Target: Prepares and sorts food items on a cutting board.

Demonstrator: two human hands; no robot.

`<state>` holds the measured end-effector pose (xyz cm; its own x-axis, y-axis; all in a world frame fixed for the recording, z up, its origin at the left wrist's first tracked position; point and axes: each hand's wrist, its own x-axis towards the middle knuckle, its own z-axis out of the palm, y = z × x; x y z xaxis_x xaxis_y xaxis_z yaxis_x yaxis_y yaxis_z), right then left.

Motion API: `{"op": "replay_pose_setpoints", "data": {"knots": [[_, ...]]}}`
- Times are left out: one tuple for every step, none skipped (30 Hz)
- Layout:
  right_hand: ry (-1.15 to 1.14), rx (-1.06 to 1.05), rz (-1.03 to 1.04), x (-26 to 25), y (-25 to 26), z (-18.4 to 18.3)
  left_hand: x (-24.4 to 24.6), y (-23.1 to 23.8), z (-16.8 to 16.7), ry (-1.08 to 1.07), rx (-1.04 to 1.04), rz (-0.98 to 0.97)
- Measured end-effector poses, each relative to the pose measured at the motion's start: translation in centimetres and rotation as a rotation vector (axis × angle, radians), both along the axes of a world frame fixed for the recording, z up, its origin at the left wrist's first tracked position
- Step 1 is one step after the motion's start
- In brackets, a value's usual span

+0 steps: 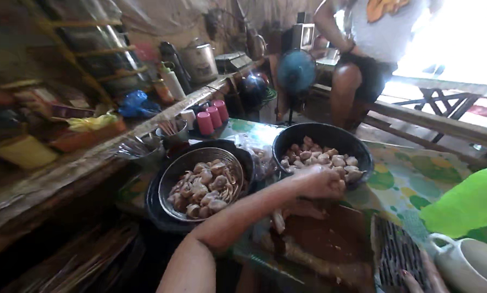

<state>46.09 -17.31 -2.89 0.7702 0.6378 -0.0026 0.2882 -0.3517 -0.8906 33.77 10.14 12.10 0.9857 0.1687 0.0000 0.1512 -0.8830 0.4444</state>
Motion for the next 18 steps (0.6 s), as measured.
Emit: {"op": "replay_pose_setpoints", "data": {"knots": [[0.001, 0.025, 0.011, 0.0, -0.2, -0.3, -0.7, -1.9, -0.9, 0.041, 0.005, -0.033], [0.009, 0.037, 0.014, 0.1, -0.4, -0.5, -1.1, -3.5, -2.1, 0.088, -0.002, -0.036], [0.028, 0.050, 0.007, 0.1, -0.5, -0.8, -1.4, -4.8, -3.6, 0.116, -0.004, -0.013], [0.046, 0.067, -0.014, 0.2, -0.6, -1.1, -1.7, -5.8, -5.2, 0.135, 0.001, 0.027], [0.055, 0.081, -0.039, 0.3, -0.7, -1.3, -1.8, -6.6, -6.6, 0.152, 0.001, 0.080], [0.058, 0.082, -0.056, 0.3, -0.9, -1.4, -2.1, -7.3, -7.8, 0.169, -0.022, 0.126], [0.064, 0.065, -0.063, 0.2, -1.1, -1.3, -2.6, -7.8, -8.8, 0.174, -0.081, 0.156], [0.063, 0.040, -0.067, 0.0, -1.3, -1.0, -3.1, -8.2, -10.0, 0.147, -0.147, 0.180], [0.057, 0.008, -0.066, 0.0, -1.5, -0.8, -3.8, -8.4, -11.5, 0.092, -0.197, 0.202], [0.029, -0.026, -0.060, -0.1, -1.6, -0.7, -4.5, -8.5, -12.9, 0.005, -0.231, 0.220], [-0.024, -0.073, -0.050, -0.2, -1.7, -0.6, -5.2, -8.6, -14.4, -0.113, -0.238, 0.233], [-0.102, -0.128, -0.043, -0.4, -1.8, -0.4, -5.7, -8.7, -15.7, -0.227, -0.228, 0.236], [-0.189, -0.175, -0.036, -0.6, -2.0, -0.2, -5.9, -8.6, -16.5, -0.307, -0.211, 0.239], [-0.292, -0.195, -0.032, -1.1, -2.1, 0.1, -6.0, -8.7, -17.0, -0.344, -0.197, 0.242], [-0.394, -0.186, -0.033, -1.8, -2.2, 0.4, -6.0, -8.8, -17.3, -0.357, -0.186, 0.239], [-0.489, -0.174, -0.037, -2.7, -2.2, 1.0, -5.8, -8.9, -17.5, -0.360, -0.183, 0.230], [-0.570, -0.163, -0.037, -3.4, -2.3, 1.6, -5.5, -8.9, -17.7, -0.363, -0.187, 0.214], [-0.631, -0.159, -0.027, -4.2, -2.2, 2.2, -5.2, -8.9, -18.0, -0.380, -0.190, 0.192]]}}
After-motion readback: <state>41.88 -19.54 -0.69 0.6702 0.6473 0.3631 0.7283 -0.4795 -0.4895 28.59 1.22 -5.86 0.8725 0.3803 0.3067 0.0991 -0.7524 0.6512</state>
